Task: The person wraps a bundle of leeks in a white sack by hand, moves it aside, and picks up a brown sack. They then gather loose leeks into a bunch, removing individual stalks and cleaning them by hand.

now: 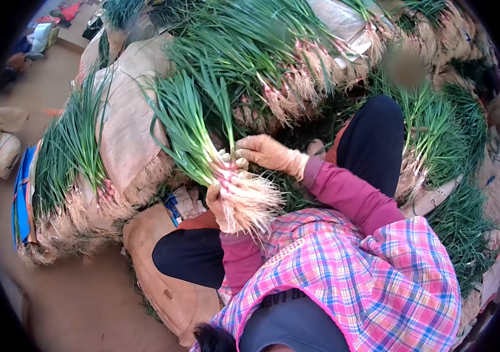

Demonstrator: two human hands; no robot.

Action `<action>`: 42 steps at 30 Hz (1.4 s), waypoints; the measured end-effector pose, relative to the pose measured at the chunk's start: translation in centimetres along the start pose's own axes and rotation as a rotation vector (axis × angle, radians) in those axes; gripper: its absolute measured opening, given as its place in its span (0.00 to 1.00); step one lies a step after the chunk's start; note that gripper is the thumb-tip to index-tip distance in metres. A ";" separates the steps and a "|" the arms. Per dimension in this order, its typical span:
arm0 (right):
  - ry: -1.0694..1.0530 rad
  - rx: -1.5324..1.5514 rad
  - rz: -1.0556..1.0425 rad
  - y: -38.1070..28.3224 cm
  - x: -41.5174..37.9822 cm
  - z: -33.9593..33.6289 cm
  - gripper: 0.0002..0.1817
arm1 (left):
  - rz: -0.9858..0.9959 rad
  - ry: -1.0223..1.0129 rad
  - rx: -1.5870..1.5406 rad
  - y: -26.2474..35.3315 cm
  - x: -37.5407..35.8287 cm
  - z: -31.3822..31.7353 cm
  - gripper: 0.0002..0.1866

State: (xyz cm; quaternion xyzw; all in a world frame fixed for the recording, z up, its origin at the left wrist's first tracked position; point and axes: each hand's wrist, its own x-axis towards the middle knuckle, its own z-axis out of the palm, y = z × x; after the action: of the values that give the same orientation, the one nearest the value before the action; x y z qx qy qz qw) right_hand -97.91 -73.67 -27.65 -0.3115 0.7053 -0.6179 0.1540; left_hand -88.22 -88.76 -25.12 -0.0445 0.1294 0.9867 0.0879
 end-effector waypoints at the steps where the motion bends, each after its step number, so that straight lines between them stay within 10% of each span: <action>1: 0.042 -0.545 -0.107 -0.5 0.0 -1.0 0.08 | 0.018 0.073 0.077 0.1 0.0 -0.4 0.35; 3: 0.475 -0.338 -0.120 1.1 -0.1 -2.9 0.08 | 0.006 -0.029 0.061 -0.4 0.5 -1.1 0.35; 5: 0.344 -0.547 0.376 2.2 -1.4 -6.6 0.09 | -0.001 -0.039 0.003 -0.1 0.5 -0.4 0.34; 7: -0.631 -0.910 0.458 4.3 -4.4 -6.1 0.12 | -0.028 -0.090 -0.015 0.6 0.1 -0.1 0.37; 10: -0.724 -0.528 0.527 4.0 -5.7 -5.6 0.18 | -0.063 -0.063 0.032 1.9 -0.7 -1.9 0.42; 13: -0.077 -0.862 0.491 4.5 -1.7 -4.0 0.17 | -0.119 -0.115 -0.069 1.3 -0.5 -0.2 0.40; 18: 0.093 -0.803 0.463 9.7 2.4 0.2 0.20 | 0.113 -0.005 0.033 0.9 -0.8 1.4 0.43; 20: 0.098 0.471 0.646 9.3 2.6 -0.2 0.15 | 0.069 -0.052 -0.038 1.3 -1.5 1.8 0.43; 23: 0.049 1.103 0.390 5.2 1.4 -2.1 0.12 | 0.021 -0.004 -0.006 1.5 -1.6 -0.1 0.41; 31: 0.006 1.040 0.419 1.2 0.3 0.5 0.16 | 0.005 0.177 0.017 -1.3 0.1 -1.0 0.29; 35: 0.060 1.211 0.765 2.9 4.0 -2.2 0.12 | -0.063 0.130 0.098 -1.3 0.5 0.8 0.26; 42: 0.574 0.964 0.640 2.2 0.2 -0.4 0.12 | -0.080 0.110 0.050 -2.0 1.0 -3.8 0.29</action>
State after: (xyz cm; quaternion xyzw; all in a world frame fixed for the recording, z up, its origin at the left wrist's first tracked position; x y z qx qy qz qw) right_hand -98.88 -73.40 -29.63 0.1957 0.4198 -0.8477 0.2585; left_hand -88.55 -87.65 -29.41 -0.1014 0.1569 0.9749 0.1213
